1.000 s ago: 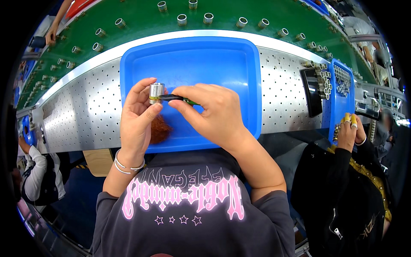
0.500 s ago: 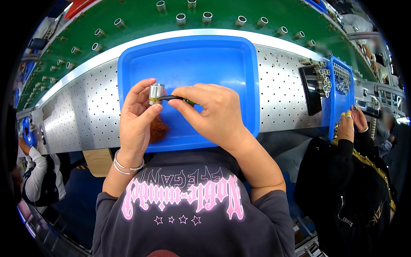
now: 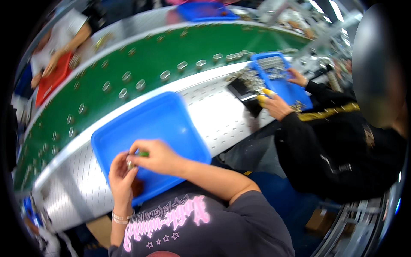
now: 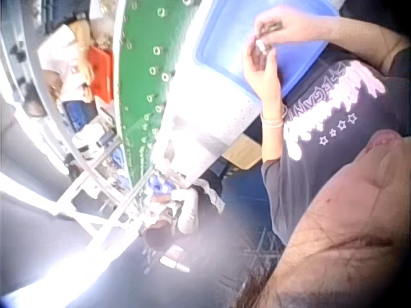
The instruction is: The person uses a pair of pliers to manipulate a small metal cylinder, likely crimping or adjusting a band on it. They repeatedly pick up the cylinder from a blue tray, perform the adjustment, and place it back down. The process is repetitive and focused on individual units.
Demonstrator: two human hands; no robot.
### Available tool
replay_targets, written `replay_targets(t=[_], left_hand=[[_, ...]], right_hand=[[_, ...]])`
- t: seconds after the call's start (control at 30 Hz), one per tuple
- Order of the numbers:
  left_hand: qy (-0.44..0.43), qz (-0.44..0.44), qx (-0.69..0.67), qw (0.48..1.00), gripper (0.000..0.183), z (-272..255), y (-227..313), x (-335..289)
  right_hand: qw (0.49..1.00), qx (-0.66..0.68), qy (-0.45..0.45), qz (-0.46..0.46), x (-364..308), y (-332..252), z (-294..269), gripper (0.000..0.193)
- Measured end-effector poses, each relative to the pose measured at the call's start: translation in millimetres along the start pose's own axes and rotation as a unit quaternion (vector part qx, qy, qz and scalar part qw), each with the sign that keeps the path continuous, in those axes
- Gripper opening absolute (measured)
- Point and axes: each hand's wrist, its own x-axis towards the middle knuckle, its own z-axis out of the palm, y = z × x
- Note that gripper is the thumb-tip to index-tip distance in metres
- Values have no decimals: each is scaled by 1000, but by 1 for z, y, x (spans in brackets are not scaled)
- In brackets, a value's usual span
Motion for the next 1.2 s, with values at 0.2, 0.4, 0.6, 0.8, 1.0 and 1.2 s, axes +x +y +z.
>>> replay_targets(t=[0.2, 0.4, 0.6, 0.8, 1.0, 1.2], left_hand=[[-36, -10, -58, 998, 49, -4, -13, -1], [-57, 4, -77, 995, 50, -12, -25, -5], [-53, -31, -94, 994, 39, -6, 0, -21], [-43, -57, -67, 995, 48, -15, -13, -19], [-28, -45, -4, 999, 46, -15, -3, -28], [-69, 52, 149, 985, 46, -15, -20, -20]], right_hand=[[997, 68, -30, -25, -5, 9, 0, 25], [992, 92, 2, -83, -13, 20, 1, 28], [983, 126, 35, -129, -12, 17, -16, 50], [928, 368, -7, 52, -21, 41, -3, 28], [970, 233, 45, -51, -19, 50, 15, 27], [999, 17, -25, -38, -30, 11, 9, 20]])
